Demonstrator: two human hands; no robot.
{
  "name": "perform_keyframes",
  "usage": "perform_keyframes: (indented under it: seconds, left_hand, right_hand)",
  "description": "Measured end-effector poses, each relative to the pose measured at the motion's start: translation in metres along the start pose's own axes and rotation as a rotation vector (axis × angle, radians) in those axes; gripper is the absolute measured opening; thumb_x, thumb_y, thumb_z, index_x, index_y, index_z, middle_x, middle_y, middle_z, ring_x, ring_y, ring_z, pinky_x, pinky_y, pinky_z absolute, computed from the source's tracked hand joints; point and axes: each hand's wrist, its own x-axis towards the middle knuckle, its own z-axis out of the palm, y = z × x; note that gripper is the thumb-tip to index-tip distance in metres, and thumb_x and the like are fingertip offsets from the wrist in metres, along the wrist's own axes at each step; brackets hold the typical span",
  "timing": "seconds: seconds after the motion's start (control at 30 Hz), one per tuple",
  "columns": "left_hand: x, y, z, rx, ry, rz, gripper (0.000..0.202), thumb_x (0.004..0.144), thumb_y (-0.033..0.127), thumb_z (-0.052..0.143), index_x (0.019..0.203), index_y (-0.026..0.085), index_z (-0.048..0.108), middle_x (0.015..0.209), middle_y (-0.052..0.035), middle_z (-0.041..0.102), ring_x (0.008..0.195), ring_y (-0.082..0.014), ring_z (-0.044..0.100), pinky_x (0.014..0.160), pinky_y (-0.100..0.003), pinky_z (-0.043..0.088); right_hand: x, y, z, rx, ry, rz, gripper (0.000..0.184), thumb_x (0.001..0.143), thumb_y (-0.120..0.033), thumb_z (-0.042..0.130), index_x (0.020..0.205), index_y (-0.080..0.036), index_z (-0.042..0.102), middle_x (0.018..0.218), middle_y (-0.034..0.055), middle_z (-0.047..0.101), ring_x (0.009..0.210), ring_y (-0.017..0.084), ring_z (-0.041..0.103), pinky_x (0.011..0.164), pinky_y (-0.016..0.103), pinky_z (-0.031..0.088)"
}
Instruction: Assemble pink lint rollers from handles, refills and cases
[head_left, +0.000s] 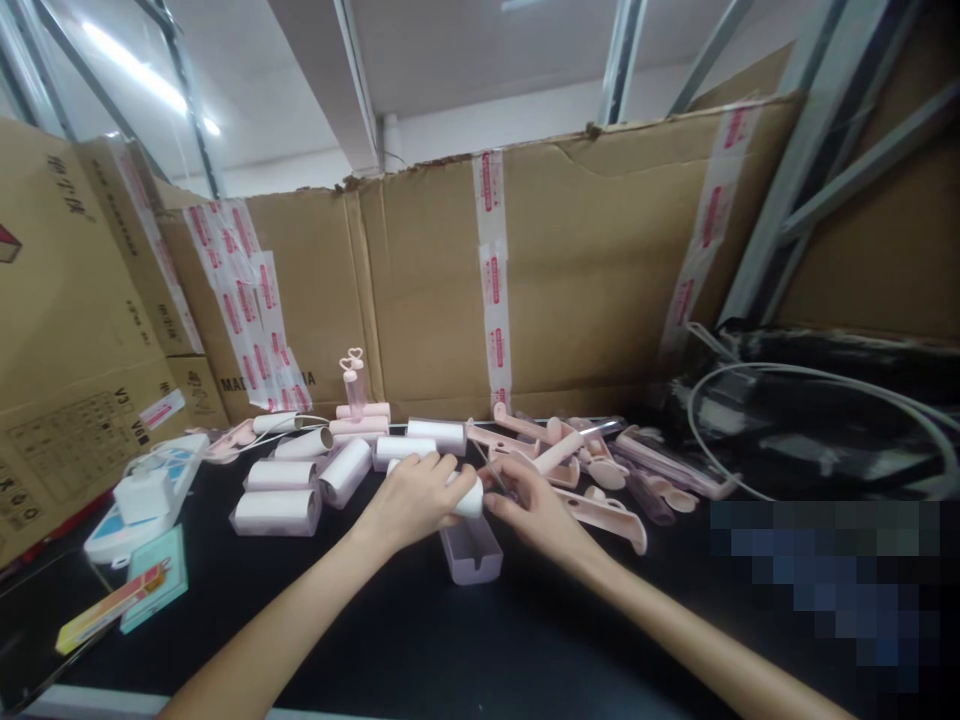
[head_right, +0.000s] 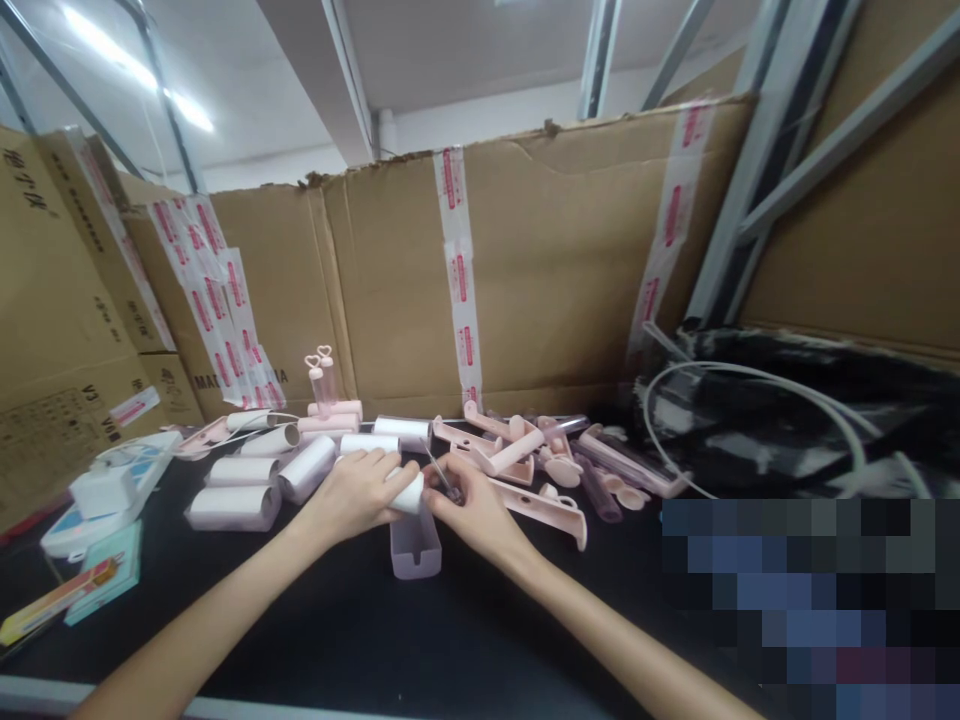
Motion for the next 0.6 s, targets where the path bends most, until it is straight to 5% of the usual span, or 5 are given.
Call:
perform_keyframes:
  seconds: [0.37,0.6]
  left_hand:
    - [-0.0003,0.0025,-0.0079,0.021,-0.024,0.025,0.038,0.080,0.031,0.063,0.111,0.015,0.047,0.089,-0.0052,0.059,0.079,-0.0195,0.057,0.061,-0.029,0.043]
    - [-0.0001,0.0066,-0.0089,0.009,-0.033,0.066,0.016,0.089,0.020,0.045,0.104,0.016,0.050,0.086,-0.0048,0.059,0.076,-0.0182,0.058,0.058,-0.028,0.042]
  right_hand:
    - [-0.0046,0.0030,0.0001,0.138,-0.044,0.035,0.014,0.066,-0.022,0.056,0.080,-0.019,0.053,0.078,0.0004,0.057,0.079,0.019,0.053,0.071,0.028,0.042]
    - [-0.0077,-0.0034,0.0026,0.138,-0.042,0.091,0.015,0.060,-0.017,0.052,0.075,-0.020,0.049,0.070,-0.0025,0.051,0.068,0.015,0.049,0.059,0.025,0.040]
